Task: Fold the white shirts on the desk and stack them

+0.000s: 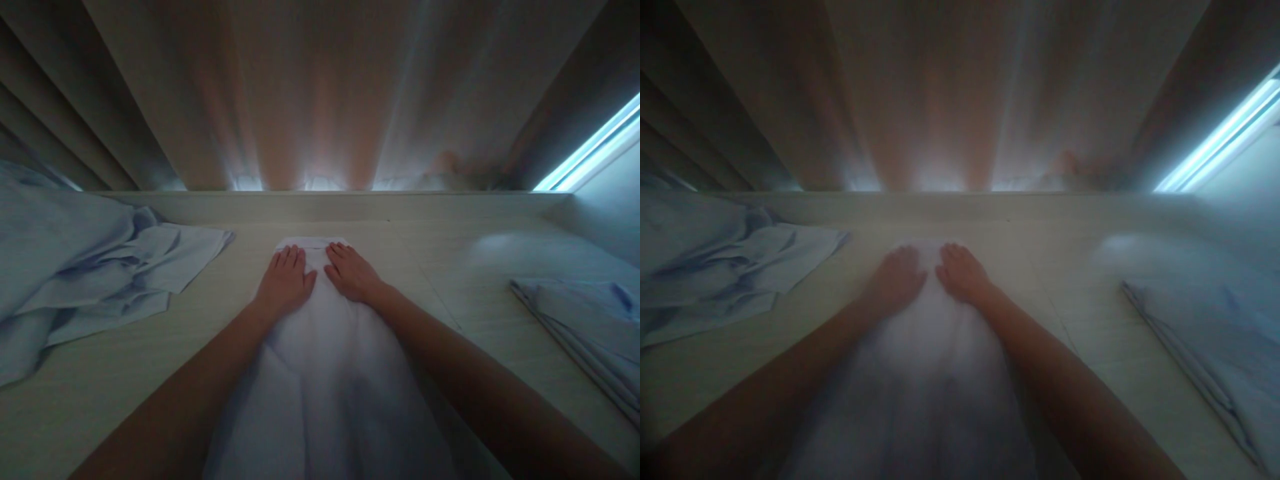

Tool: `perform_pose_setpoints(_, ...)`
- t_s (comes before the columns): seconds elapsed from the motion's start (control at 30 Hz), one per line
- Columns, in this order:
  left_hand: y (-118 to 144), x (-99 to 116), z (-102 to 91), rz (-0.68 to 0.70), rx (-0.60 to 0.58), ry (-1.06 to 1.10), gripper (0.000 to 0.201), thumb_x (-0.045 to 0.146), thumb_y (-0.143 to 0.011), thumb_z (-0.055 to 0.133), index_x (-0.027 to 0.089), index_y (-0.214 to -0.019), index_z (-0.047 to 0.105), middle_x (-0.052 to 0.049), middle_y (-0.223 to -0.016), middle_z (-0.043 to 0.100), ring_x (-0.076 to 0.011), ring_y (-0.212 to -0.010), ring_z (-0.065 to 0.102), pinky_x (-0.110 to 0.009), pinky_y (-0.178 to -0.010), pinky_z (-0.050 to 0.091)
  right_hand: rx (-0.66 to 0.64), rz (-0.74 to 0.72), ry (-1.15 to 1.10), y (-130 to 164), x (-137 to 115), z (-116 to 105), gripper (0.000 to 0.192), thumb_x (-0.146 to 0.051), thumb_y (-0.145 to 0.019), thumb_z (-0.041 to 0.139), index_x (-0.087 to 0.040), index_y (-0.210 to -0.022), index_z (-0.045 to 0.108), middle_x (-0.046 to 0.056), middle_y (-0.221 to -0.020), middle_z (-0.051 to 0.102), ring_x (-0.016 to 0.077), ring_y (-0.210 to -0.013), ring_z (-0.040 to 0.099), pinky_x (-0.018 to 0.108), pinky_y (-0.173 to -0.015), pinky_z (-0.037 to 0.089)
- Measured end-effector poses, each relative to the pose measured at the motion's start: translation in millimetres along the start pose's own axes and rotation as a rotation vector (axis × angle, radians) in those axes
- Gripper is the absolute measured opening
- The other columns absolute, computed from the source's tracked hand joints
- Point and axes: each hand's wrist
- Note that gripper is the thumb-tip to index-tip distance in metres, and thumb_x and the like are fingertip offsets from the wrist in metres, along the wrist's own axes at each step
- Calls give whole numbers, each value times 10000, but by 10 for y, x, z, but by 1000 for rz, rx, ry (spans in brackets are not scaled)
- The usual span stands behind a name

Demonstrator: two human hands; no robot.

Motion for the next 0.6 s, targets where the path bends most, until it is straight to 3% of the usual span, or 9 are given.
perform_pose_setpoints(0.27, -7, -105, -15, 66, -30, 12, 696, 560, -875, 228, 78, -1370, 311, -196, -1455, 324, -302, -1362, 240, -465, -1106, 152, -64, -73, -3, 58, 180, 72, 631, -463, -933, 239, -53, -1411, 262, 174, -1481, 278, 240, -1375, 213, 390, -1125, 158)
perform_pose_setpoints(0.43, -16, 35, -365, 20, -64, -26, 664, 554, -862, 316, 74, -1309, 419, -223, -1401, 402, -330, -1339, 296, -510, -1094, 191, -81, 45, 35, 56, -36, -195, 612, -432, -922, 291, -41, -1392, 306, 191, -1463, 306, 268, -1369, 228, 443, -1116, 192)
perform_pose_setpoints(0.5, 277, -8, -599, 46, -27, -15, 621, 502, -875, 329, 88, -1334, 398, -209, -1420, 382, -313, -1351, 281, -502, -1105, 197, -37, 58, -7, 346, -140, -397, 596, -395, -922, 288, -37, -1398, 294, 193, -1475, 274, 262, -1378, 204, 453, -1115, 210)
perform_pose_setpoints(0.6, 1222, -166, -940, 93, -48, 133, 540, 382, -891, 308, 234, -1410, 303, -103, -1473, 333, -272, -1366, 262, -486, -1120, 224, 54, 35, -135, 1324, -268, -638, 547, -337, -912, 278, -179, -1435, 261, 91, -1504, 244, 214, -1381, 207, 458, -1113, 259)
Point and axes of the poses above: each hand's wrist, its own y-axis away from the middle knuckle, its own z-axis out of the palm, x = y × z
